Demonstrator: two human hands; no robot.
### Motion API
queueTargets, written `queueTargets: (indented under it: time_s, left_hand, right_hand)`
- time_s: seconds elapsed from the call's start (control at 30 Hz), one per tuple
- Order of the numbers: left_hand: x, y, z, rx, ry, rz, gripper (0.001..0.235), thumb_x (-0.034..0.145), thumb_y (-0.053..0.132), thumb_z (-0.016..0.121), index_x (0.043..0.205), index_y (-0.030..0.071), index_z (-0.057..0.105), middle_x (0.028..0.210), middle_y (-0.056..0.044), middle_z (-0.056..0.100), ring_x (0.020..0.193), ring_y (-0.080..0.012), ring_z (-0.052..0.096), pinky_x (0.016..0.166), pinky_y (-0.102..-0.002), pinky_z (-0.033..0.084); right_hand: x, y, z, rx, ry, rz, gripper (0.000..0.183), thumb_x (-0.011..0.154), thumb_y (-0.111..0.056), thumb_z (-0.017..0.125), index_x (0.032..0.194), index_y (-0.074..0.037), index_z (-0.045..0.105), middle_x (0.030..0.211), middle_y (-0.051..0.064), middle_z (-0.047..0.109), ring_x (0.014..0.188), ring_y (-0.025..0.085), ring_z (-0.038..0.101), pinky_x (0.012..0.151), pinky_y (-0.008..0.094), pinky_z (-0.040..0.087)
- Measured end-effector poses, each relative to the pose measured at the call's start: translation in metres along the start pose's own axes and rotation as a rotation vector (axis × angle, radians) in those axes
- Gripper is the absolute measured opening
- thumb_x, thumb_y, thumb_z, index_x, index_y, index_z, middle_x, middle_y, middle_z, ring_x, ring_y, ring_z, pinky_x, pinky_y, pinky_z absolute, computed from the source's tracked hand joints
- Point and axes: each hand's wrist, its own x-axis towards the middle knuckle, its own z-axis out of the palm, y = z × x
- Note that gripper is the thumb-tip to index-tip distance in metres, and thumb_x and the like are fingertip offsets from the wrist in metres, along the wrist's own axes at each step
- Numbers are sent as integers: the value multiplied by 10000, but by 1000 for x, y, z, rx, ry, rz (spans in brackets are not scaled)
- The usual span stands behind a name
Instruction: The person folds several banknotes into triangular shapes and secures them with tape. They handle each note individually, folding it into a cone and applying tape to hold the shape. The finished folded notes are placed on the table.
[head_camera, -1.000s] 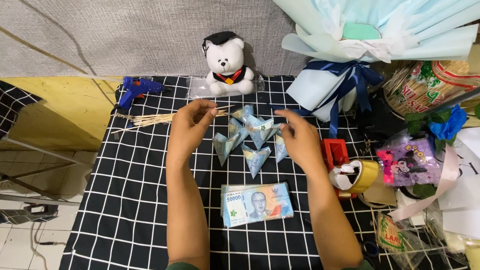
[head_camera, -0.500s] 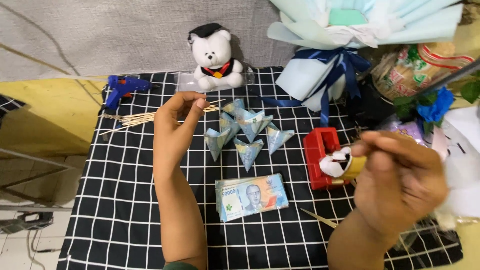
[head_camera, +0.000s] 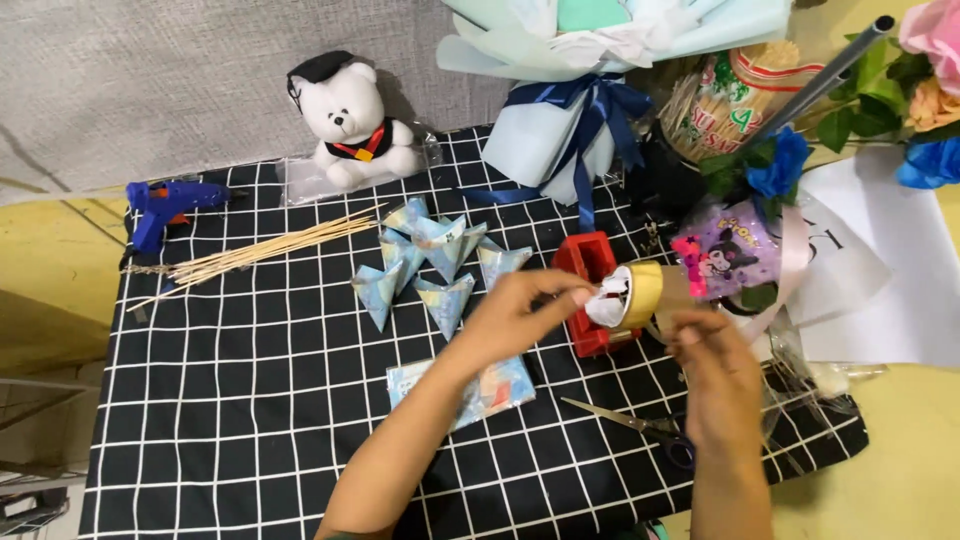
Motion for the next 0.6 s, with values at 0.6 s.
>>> queueTargets:
  time_s: [0.6]
  left_hand:
    - [3,-29,59,-384,157,-1,331,1009,208,625,1312,79,666,1333,-101,688,1224,-176,659,1096,-292,527]
  right_hand:
    - [-30,-5,29,-459,-102,-178,360,943,-181,633,1296,-139,690,1334,93,655,1196,228,637,1042,373,513]
